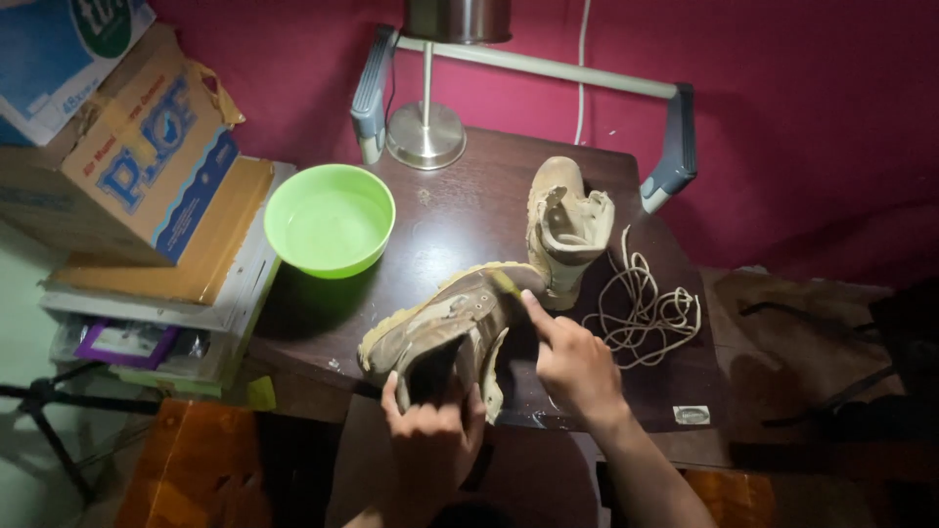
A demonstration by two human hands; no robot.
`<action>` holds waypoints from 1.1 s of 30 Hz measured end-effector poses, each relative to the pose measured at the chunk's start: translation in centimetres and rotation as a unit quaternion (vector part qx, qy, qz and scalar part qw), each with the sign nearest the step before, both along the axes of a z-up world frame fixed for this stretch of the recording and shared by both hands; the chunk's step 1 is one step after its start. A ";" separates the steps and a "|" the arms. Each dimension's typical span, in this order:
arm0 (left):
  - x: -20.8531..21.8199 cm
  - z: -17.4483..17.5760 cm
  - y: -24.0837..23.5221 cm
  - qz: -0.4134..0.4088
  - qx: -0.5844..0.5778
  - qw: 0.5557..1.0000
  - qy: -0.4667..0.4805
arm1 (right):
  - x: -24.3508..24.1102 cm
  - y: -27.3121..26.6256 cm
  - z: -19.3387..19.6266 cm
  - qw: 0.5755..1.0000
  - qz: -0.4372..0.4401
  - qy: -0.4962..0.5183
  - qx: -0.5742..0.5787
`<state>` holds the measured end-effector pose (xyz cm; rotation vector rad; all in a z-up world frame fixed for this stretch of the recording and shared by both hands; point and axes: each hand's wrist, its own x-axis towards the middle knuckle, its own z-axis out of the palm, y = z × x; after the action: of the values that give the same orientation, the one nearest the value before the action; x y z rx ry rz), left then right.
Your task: The person scrubs a brown boot with a toothbrush, repeatedly dipping the brush into a green bowl of water. They clean the toe, sides, and sole of the boot, rotating it to access different areas.
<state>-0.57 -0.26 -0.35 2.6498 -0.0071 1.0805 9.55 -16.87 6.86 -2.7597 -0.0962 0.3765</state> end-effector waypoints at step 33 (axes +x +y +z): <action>-1.0 0.3 -0.5 -0.004 0.039 0.999 0.004 | 1.0 -4.6 -15.1 0.947 0.010 -0.321 -0.011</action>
<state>-1.61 -0.73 -0.08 2.7218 -0.0590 1.0872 10.53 -21.51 -8.22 -2.7880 -0.2790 -0.5322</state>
